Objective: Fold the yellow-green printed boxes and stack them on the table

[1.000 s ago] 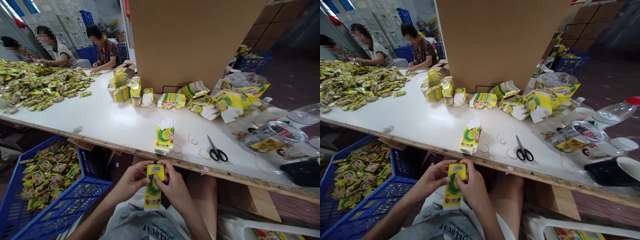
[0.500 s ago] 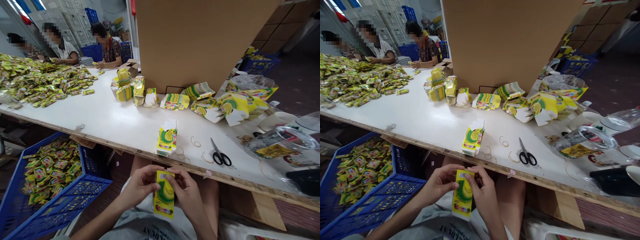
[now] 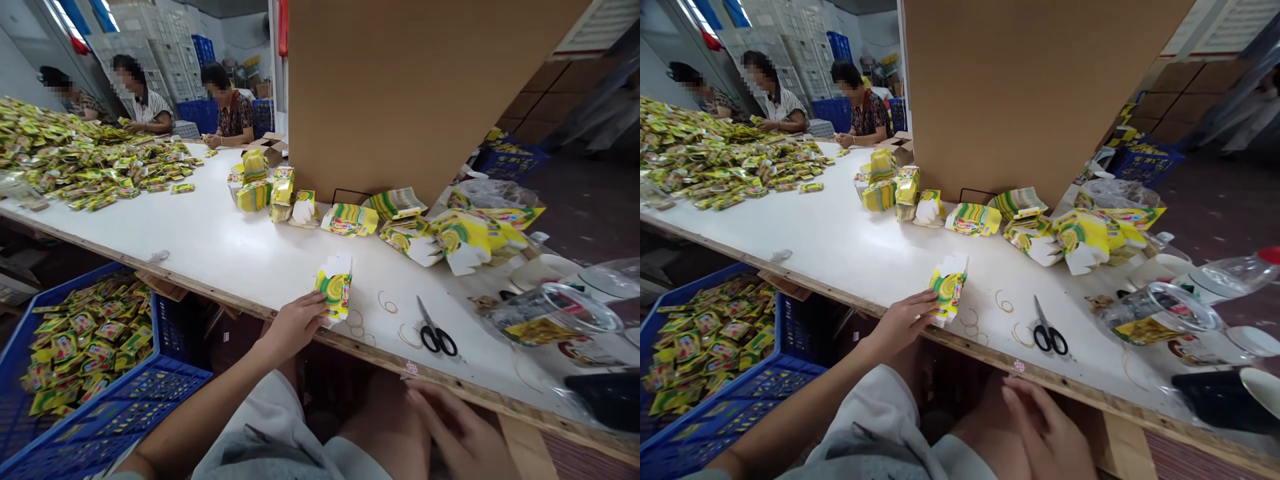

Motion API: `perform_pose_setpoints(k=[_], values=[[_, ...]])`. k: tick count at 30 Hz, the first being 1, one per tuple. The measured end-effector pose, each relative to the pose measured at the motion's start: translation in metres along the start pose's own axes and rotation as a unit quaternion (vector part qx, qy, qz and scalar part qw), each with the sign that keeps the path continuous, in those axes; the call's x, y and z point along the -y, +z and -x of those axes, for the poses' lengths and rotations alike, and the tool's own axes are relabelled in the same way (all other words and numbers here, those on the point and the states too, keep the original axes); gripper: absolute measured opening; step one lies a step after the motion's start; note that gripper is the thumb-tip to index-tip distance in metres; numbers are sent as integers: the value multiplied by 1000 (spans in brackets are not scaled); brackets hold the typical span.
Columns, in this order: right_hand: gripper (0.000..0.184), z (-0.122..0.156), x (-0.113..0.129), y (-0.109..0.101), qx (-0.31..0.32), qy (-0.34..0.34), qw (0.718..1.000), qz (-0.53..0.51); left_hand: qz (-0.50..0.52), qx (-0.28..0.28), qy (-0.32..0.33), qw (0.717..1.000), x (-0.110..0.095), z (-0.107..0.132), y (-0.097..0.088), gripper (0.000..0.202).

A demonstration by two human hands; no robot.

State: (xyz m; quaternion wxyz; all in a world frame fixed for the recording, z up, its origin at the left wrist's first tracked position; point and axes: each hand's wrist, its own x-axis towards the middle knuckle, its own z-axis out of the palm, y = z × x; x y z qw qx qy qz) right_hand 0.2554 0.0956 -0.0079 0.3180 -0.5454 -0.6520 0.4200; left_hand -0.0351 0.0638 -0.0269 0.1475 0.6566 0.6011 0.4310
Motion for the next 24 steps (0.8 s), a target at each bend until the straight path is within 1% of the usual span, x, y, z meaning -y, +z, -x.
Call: perform_pose_setpoints(k=[1,3,5,6,7,9,10,11,12,13,14,15,16,17,18,19,20,21,22,24], values=[[39,-4,8,20,24,11,999,-22,1,-8,3,1000,0,2,-1,25],[46,-7,22,56,62,20,993,-94,2,-30,10,999,-4,10,-4,25],[50,-6,31,83,69,25,981,-179,4,-54,25,998,-11,24,-6,30],[49,-5,33,92,65,33,973,-220,10,-61,46,997,-15,33,-6,32],[47,-4,35,97,60,43,964,-254,20,-61,71,995,-19,43,-5,33],[43,0,35,99,60,66,952,-294,59,-40,140,988,-29,63,-2,35],[43,2,35,99,65,72,948,-302,82,-37,150,985,-34,73,-1,38],[42,5,35,97,74,71,947,-304,111,-53,132,984,-38,81,-1,40],[41,9,36,97,91,64,946,-303,150,-81,85,982,-41,87,-1,41],[38,13,37,97,115,56,944,-305,205,-110,20,972,-44,91,-2,43],[35,18,38,99,147,51,936,-315,275,-130,-53,951,-45,93,-4,43],[34,23,40,103,182,54,925,-329,355,-129,-124,918,-47,93,-6,44],[33,28,42,108,213,63,911,-347,436,-108,-185,874,-47,92,-8,46],[33,32,43,113,236,75,897,-365,507,-79,-232,826,-47,90,-10,46],[33,35,45,119,245,87,887,-381,564,-48,-263,781,-47,88,-11,46],[34,37,46,124,243,95,883,-390,606,-24,-282,744,-47,86,-12,47],[35,39,46,128,236,100,883,-394,635,-11,-290,716,-48,85,-13,47],[36,39,46,131,230,100,884,-394,656,-5,-289,698,-48,84,-14,48],[37,39,46,132,225,100,886,-393,669,0,-283,687,-49,84,-14,49],[37,39,45,133,219,97,889,-390,682,8,-271,679,-50,83,-15,54]])
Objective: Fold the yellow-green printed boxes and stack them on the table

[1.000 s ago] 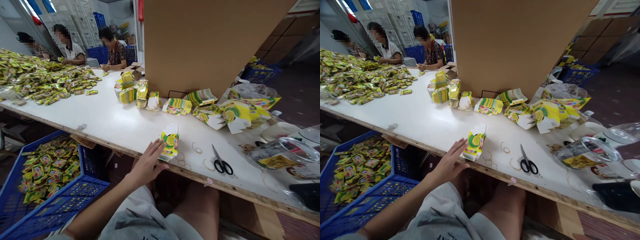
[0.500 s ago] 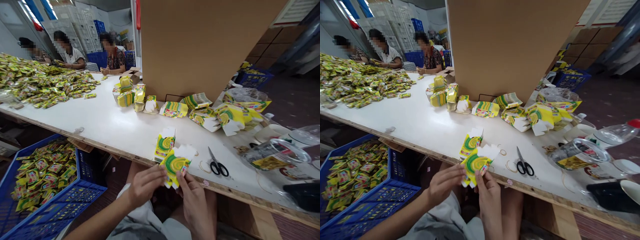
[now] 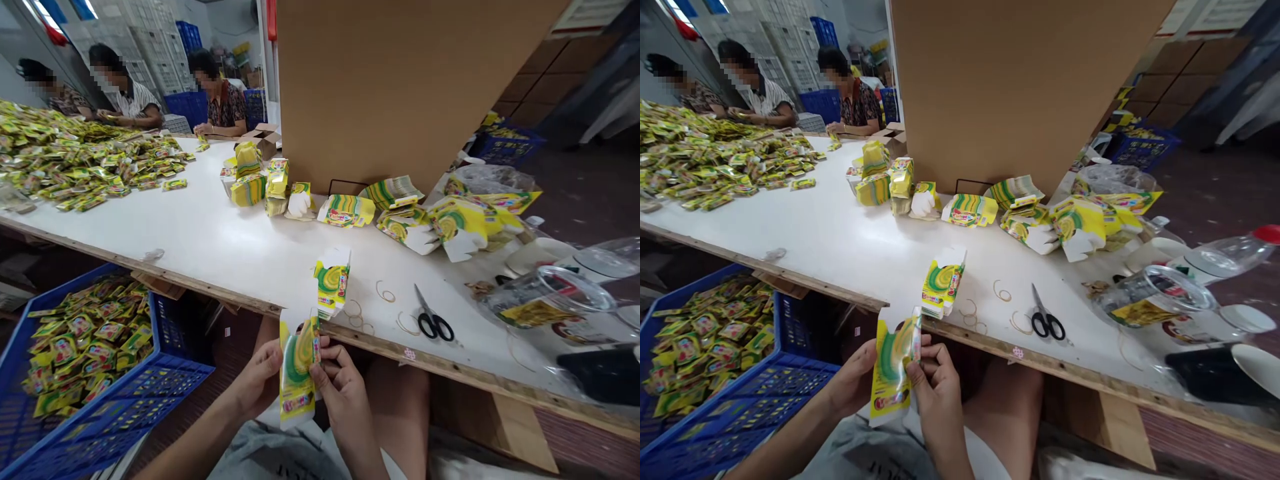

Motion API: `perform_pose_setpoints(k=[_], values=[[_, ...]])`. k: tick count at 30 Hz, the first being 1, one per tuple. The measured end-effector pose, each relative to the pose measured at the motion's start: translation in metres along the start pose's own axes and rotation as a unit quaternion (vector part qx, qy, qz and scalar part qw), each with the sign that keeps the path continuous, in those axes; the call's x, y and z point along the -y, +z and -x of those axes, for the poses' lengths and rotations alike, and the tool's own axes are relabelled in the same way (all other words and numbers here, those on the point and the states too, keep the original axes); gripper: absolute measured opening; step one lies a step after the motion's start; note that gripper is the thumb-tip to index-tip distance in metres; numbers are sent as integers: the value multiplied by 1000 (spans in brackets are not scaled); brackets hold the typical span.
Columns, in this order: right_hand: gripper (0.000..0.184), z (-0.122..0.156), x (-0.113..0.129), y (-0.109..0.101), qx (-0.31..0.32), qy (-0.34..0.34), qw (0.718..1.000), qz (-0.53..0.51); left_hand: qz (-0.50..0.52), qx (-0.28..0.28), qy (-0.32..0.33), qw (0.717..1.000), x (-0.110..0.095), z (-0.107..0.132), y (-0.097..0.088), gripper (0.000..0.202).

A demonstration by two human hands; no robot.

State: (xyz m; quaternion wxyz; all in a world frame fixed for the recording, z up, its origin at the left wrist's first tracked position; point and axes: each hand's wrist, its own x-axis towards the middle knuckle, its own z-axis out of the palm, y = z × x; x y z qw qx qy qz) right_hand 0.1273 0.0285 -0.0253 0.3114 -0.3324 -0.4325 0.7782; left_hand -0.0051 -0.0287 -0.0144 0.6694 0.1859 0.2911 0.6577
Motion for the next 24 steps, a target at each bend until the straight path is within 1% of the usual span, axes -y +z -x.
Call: perform_pose_setpoints(k=[3,5,7,9,11,13,14,16,17,18,21,22,24], values=[[34,2,1,-3,-23,-21,999,37,-8,-1,-2,1000,-1,0,0,59],[32,4,2,-4,-52,-45,992,108,-20,-17,2,1000,0,-1,-2,55],[35,6,2,-4,-83,-71,974,200,-45,-41,13,998,2,-2,-7,48],[34,8,1,-3,-96,-91,954,269,-85,-71,30,993,5,-4,-11,41],[30,9,-2,-2,-83,-99,949,289,-128,-101,45,986,8,-5,-14,36],[30,10,-4,-2,-71,-97,951,285,-171,-125,69,975,10,-5,-14,34],[31,9,-4,-2,-73,-95,952,283,-194,-133,85,968,11,-5,-12,36],[27,9,-4,-4,-85,-93,953,275,-238,-141,117,954,11,-2,-9,47],[25,9,-4,-5,-87,-95,956,263,-258,-140,126,948,10,0,-8,53],[27,9,-3,-6,-83,-100,961,245,-273,-134,127,944,9,2,-7,57],[52,8,1,-11,-39,-122,973,190,-289,-89,109,947,4,8,-9,60],[55,8,4,-13,-17,-123,976,180,-284,-69,96,952,1,9,-10,58],[50,6,10,-18,24,-114,978,175,-259,-31,66,963,-3,11,-12,51]])
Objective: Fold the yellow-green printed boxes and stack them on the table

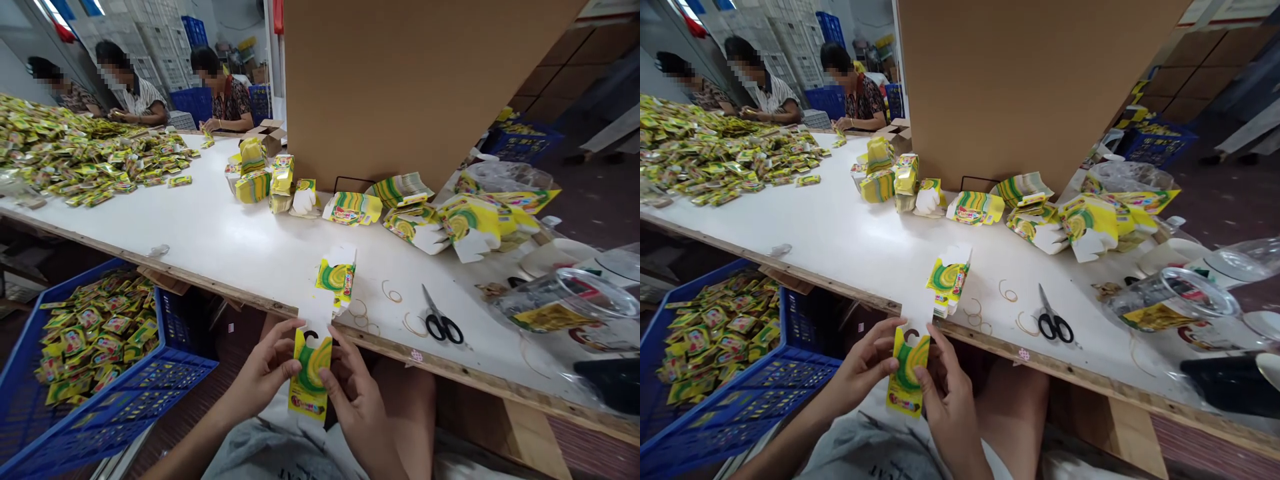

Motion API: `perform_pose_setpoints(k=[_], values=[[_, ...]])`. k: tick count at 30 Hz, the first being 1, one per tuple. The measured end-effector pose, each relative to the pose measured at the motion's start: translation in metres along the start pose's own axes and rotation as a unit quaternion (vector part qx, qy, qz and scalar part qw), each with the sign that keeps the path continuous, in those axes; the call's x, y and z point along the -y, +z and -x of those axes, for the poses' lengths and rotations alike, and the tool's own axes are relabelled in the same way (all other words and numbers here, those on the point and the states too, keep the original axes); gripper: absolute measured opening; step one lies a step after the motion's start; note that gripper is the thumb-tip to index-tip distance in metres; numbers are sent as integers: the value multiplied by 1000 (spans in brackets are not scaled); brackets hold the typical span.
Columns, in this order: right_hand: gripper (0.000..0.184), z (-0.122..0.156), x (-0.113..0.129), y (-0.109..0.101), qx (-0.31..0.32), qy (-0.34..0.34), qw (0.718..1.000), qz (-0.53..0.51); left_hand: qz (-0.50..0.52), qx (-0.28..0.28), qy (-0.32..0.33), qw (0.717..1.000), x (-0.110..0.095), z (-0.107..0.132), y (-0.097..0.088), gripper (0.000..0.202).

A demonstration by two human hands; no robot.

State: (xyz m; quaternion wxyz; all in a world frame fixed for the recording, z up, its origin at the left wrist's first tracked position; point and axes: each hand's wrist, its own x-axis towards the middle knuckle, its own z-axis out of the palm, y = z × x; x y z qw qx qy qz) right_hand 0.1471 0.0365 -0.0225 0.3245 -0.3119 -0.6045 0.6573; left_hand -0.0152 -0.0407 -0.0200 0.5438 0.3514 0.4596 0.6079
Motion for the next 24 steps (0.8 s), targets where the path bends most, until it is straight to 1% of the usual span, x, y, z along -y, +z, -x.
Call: perform_pose_setpoints(k=[3,5,6,8,9,10,11,13,15,17,19,21,24], values=[[29,-5,8,-10,42,-2,999,23,53,43,-33,997,-4,1,-2,39],[17,-8,13,-13,38,-17,998,56,72,54,-45,995,-5,2,0,37],[16,-9,14,-14,30,-27,997,72,76,55,-47,994,-6,2,1,42],[17,-10,13,-13,7,-45,995,93,80,57,-48,994,-6,2,2,61],[15,-10,11,-13,-9,-50,995,91,77,60,-50,994,-6,2,2,69],[11,-10,9,-12,-28,-52,995,80,68,65,-55,994,-6,2,1,72],[13,-9,6,-12,-47,-51,995,64,56,69,-61,994,-5,2,0,69],[24,-8,1,-13,-77,-57,994,48,26,62,-64,996,-3,0,-2,53],[24,-8,0,-15,-68,-71,993,64,-6,34,-49,998,-1,-2,-3,42],[26,-9,2,-16,-35,-62,993,93,-47,6,-32,998,0,-3,-2,41],[30,-10,4,-15,-14,-20,993,116,-83,-2,-30,996,0,-2,0,43],[34,-11,4,-12,-19,14,989,147,-88,13,-35,995,-2,-1,2,45],[31,-12,2,-9,-34,14,981,192,-62,47,-42,996,-5,1,4,47]])
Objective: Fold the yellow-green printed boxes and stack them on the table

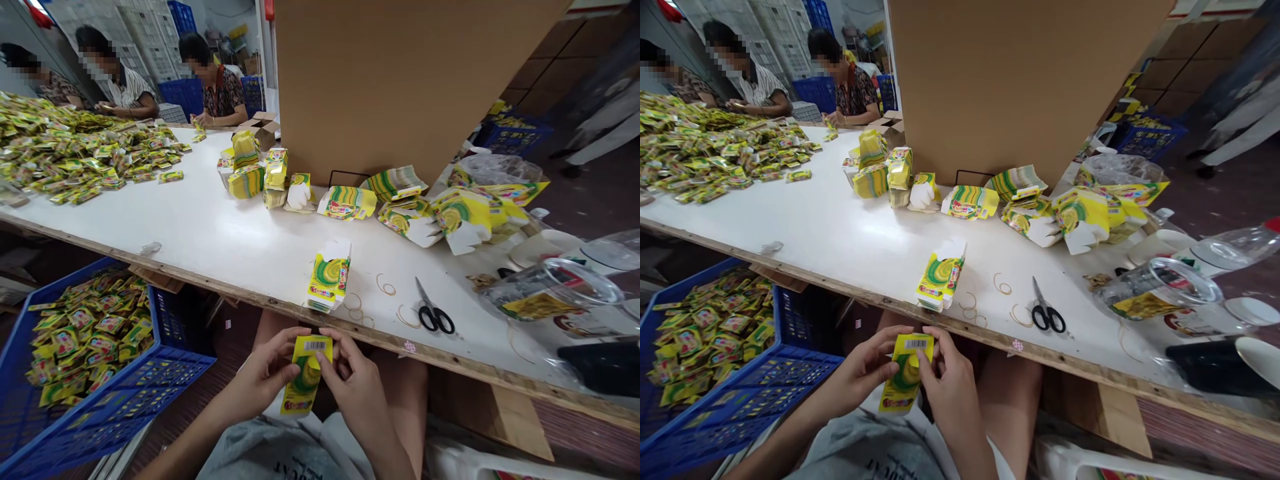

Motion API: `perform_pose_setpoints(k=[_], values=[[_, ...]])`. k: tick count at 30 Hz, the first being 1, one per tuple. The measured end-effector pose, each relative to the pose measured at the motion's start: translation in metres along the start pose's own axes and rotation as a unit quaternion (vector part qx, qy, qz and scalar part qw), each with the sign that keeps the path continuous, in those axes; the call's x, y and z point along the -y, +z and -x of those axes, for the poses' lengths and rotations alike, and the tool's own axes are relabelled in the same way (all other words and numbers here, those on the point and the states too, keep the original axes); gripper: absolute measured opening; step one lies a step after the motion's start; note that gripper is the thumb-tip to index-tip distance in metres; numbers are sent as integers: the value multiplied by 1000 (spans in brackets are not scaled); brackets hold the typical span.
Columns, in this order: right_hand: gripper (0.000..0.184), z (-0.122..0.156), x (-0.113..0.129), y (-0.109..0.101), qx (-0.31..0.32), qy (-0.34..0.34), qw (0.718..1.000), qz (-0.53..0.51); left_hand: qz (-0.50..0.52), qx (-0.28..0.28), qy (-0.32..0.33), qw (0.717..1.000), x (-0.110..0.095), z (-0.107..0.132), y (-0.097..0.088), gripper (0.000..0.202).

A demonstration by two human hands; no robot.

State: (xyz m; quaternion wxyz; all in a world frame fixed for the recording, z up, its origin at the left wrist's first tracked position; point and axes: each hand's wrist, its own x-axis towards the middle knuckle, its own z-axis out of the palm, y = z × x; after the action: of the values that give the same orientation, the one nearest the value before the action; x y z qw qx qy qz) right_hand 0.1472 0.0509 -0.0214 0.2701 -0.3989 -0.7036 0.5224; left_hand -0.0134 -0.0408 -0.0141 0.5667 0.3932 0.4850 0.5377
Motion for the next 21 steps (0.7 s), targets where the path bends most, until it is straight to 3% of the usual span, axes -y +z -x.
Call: perform_pose_setpoints(k=[5,9,15,21], values=[[34,1,-4,1,26,-2,1000,13,49,-5,-17,999,0,0,-1,50],[34,0,0,2,42,13,999,14,33,-7,-16,999,0,-1,2,49],[32,3,4,6,-4,23,997,70,36,-17,-12,999,-1,-5,7,48],[33,11,1,-7,-38,-41,997,50,90,-24,-12,996,-3,-12,20,49]])
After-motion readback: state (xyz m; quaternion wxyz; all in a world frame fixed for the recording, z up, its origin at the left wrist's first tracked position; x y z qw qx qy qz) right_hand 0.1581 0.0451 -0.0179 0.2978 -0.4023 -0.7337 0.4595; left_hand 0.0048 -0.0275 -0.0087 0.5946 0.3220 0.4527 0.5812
